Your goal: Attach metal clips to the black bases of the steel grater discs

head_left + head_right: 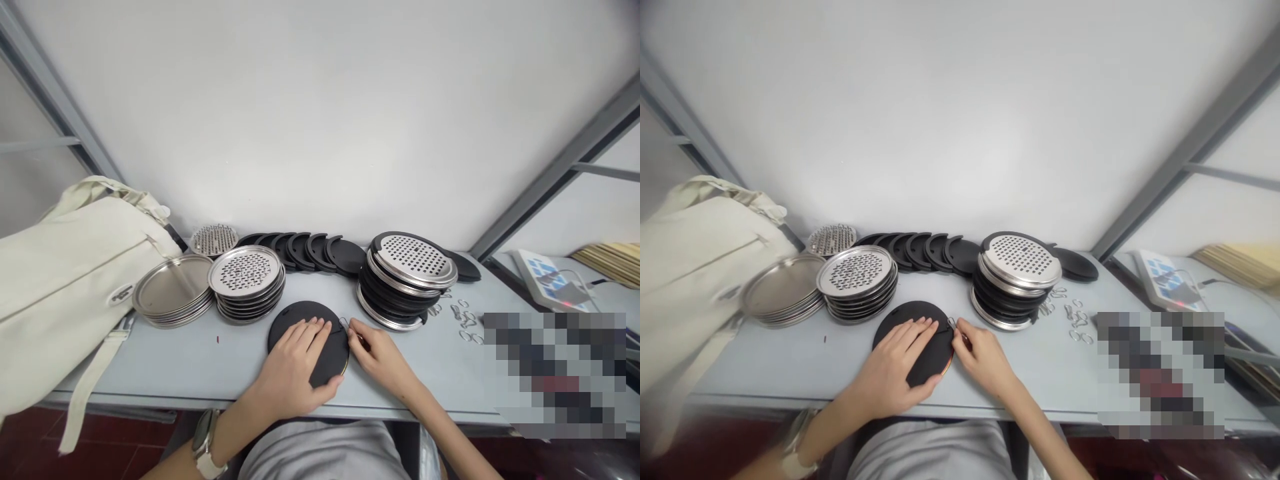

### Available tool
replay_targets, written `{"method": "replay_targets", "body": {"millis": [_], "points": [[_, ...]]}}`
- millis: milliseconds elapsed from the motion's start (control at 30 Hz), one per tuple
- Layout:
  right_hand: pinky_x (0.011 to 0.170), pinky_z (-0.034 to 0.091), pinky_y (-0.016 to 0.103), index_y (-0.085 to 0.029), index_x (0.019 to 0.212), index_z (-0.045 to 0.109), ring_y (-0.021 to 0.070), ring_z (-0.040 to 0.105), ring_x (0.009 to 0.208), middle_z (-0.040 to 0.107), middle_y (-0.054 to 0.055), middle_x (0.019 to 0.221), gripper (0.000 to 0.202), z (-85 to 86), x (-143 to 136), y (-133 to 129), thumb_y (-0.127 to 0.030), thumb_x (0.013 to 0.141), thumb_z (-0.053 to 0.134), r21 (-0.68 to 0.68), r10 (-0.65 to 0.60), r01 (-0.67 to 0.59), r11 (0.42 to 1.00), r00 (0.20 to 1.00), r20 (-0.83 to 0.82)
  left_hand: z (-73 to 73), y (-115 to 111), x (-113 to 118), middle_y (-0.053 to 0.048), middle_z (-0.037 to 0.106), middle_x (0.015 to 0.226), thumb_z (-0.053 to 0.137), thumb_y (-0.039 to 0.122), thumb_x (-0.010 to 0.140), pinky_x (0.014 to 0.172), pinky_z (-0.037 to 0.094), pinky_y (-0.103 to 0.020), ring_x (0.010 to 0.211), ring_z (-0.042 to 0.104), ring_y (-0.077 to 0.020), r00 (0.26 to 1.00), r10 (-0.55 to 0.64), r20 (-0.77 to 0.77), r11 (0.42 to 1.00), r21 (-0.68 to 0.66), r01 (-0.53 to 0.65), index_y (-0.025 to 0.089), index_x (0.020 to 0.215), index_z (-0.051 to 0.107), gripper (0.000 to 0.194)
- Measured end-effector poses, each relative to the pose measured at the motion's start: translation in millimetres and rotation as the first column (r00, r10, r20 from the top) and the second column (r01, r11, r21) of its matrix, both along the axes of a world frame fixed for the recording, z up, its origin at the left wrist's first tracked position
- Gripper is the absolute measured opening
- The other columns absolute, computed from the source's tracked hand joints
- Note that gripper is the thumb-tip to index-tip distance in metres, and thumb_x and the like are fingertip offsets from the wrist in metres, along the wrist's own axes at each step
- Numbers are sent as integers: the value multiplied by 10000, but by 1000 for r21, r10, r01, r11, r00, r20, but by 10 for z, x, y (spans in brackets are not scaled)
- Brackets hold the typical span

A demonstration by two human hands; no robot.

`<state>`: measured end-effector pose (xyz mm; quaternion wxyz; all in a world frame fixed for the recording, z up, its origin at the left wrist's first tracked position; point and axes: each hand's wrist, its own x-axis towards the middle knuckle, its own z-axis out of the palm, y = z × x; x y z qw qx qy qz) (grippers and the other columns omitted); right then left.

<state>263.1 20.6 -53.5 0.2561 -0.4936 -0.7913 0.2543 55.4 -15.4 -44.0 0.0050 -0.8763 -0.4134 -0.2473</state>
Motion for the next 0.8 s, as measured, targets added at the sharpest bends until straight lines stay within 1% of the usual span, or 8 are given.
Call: {"method": "replay_targets", "body": {"millis": [267,533,800], "points": [[551,308,253,-232,758,401,143,443,533,457,-42,608,235,5,-6,-6,-274,977,329,26,-10,8,1000,999,49,38,-5,-8,-206,537,1367,588,389,831,1034,448,-509,1250,518,-346,1000,-8,-16,1000,-17,8,32,1366,473,653],[567,326,259,-229,746,422,151,466,544,487,-27,618,295,73,-11,-5,-316,1007,315,32,23,-25,999,998,50,45,5,-33,-200,531,1375,582,389,835,1041,440,-512,1256,513,-343,1000,-24,-7,999,-35,24,44,1377,459,654],[553,322,254,-228,734,413,143,448,533,470,-36,602,304,60,1,1,-324,1010,329,22,39,-40,999,998,47,39,1,-35,-193,531,1376,576,397,839,1036,442,-508,1256,514,-341,1000,-21,6,999,-33,22,69,1387,450,651]]}}
